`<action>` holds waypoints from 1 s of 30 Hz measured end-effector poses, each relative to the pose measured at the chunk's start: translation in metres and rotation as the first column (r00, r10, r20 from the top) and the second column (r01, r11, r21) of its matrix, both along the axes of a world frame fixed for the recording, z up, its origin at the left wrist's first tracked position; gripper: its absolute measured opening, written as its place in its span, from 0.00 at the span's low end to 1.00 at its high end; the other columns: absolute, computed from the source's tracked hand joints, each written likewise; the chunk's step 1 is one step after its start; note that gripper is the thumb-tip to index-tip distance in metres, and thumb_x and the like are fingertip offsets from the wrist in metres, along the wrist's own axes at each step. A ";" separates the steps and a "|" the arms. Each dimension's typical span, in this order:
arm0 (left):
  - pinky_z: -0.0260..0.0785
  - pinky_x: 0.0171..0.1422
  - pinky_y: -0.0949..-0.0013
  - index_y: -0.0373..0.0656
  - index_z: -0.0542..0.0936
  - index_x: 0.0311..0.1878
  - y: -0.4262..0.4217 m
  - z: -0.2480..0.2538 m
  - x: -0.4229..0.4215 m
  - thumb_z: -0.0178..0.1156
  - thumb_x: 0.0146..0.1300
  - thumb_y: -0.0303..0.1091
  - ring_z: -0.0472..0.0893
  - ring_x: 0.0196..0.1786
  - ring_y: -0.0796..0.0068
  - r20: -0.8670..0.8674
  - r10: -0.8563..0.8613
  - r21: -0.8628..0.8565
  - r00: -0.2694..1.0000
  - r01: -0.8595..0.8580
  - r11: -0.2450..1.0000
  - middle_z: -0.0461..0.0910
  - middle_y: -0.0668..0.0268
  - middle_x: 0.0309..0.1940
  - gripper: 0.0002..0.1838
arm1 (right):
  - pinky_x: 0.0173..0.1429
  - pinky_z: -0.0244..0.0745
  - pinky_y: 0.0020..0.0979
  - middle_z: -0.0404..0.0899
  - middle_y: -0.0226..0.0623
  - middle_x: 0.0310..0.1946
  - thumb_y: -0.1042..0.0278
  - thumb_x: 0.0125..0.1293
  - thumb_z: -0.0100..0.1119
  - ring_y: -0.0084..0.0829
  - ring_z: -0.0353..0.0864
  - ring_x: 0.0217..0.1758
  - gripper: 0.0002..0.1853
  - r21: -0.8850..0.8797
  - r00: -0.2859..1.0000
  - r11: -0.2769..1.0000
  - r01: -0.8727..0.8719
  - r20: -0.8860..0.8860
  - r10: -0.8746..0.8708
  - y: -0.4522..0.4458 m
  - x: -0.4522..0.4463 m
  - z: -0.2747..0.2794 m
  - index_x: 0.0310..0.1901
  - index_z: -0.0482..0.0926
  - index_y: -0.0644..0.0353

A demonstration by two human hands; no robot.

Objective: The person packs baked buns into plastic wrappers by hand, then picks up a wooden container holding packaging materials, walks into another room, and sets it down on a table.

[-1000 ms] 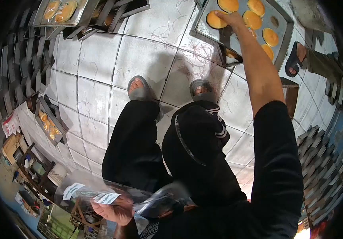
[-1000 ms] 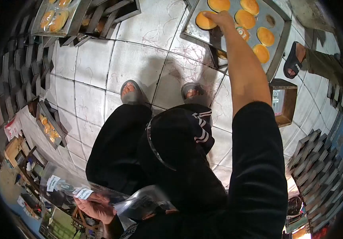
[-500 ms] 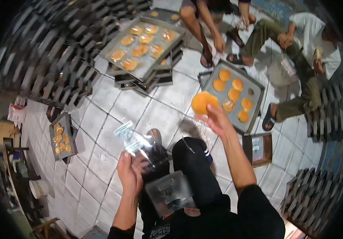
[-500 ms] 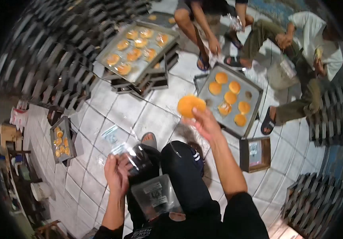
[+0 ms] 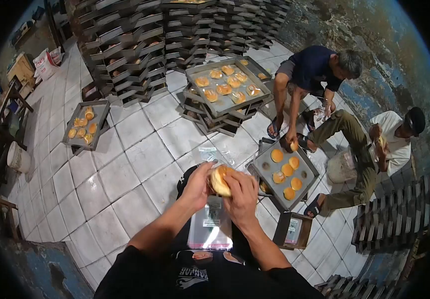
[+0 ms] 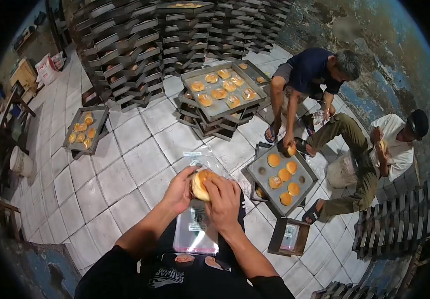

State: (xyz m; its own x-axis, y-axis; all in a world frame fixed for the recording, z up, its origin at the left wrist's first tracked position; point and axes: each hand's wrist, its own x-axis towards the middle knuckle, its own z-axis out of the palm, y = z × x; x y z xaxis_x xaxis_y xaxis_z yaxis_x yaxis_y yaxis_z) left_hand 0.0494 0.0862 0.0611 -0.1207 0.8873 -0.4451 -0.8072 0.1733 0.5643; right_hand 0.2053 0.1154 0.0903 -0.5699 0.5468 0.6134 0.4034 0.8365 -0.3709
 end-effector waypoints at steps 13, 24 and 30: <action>0.65 0.72 0.59 0.45 0.66 0.71 -0.023 -0.034 -0.014 0.51 0.77 0.44 0.74 0.66 0.68 0.228 0.300 0.370 0.926 -0.367 0.853 0.74 0.65 0.64 0.25 | 0.78 0.47 0.60 0.71 0.48 0.66 0.76 0.61 0.53 0.47 0.65 0.74 0.30 -0.100 0.948 0.976 -0.192 0.240 0.211 -0.005 -0.047 -0.005 0.67 0.66 0.65; 0.73 0.66 0.46 0.41 0.68 0.70 0.012 -0.013 -0.031 0.42 0.69 0.72 0.76 0.63 0.53 0.397 0.259 0.198 0.880 -0.358 0.913 0.73 0.53 0.64 0.43 | 0.52 0.73 0.37 0.78 0.40 0.40 0.78 0.60 0.65 0.41 0.81 0.44 0.11 -0.485 0.921 0.797 -0.360 -0.051 0.385 0.001 -0.042 0.010 0.43 0.77 0.58; 0.75 0.63 0.46 0.42 0.69 0.69 -0.006 -0.009 -0.041 0.46 0.73 0.66 0.78 0.62 0.56 0.244 0.235 0.188 0.941 -0.283 0.941 0.76 0.59 0.62 0.38 | 0.38 0.69 0.24 0.73 0.28 0.32 0.80 0.64 0.63 0.19 0.74 0.37 0.16 -0.811 0.688 -0.019 -0.585 -0.508 0.518 -0.017 -0.028 0.028 0.25 0.65 0.59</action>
State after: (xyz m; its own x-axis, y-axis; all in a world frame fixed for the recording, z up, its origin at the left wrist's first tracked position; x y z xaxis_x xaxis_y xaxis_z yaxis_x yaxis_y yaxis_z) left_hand 0.0085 0.0799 0.0518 -0.2820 0.9156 -0.2866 -0.9135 -0.1649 0.3720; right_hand 0.1768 0.0983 0.1184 -0.9754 0.2191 0.0237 -0.0521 -0.1247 -0.9908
